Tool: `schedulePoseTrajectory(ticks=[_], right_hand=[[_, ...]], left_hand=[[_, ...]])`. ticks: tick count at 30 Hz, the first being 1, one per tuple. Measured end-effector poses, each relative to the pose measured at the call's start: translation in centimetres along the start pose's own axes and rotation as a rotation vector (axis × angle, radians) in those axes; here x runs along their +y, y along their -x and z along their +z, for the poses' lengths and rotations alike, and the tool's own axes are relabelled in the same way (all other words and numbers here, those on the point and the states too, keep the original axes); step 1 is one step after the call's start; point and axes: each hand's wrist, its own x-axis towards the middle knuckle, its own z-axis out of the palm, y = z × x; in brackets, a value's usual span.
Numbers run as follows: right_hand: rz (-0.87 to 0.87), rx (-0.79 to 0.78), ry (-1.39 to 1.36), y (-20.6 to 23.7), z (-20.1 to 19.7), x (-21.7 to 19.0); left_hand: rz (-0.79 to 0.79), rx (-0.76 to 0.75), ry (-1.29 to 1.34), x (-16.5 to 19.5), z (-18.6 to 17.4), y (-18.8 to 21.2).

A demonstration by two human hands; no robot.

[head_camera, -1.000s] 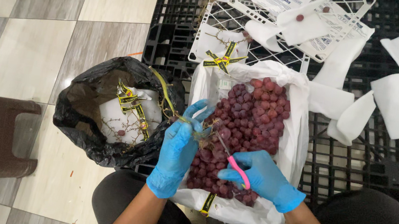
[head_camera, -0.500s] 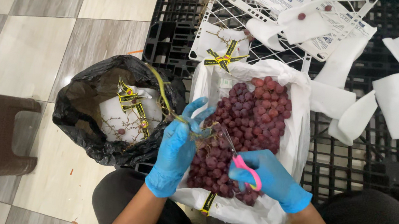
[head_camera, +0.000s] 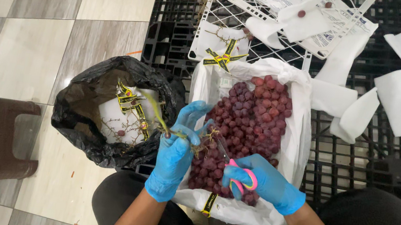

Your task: The person uses pink-handled scissors to trim stems and remove unwanted parts from grape clusters in a white-lined crate. Cut stems are discarded into a nearby black trash bag. The person continues trimming multiple grape bunches throughout the clip.

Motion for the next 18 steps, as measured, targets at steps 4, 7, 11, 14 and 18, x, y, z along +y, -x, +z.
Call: schedulePoseTrajectory(ticks=[4,7,11,14,18], right_hand=[[0.023,0.002,-0.134,0.1,0.3,0.2],[0.034,-0.014,-0.241,0.1,0.3,0.4],[-0.002,-0.022,-0.318,-0.3,0.5,1.2],[0.003,-0.032,-0.367,-0.6,0.5,1.9],[0.010,-0.071,-0.360,-1.2,0.0,2.4]], left_hand=[[0.021,-0.003,-0.032,0.0,0.1,0.0],[0.004,-0.055,-0.057,0.2,-0.1,-0.2],[-0.009,-0.105,-0.144,0.4,-0.1,0.0],[-0.025,-0.118,-0.089,0.4,0.0,0.1],[-0.088,-0.161,-0.155,0.8,-0.3,0.2]])
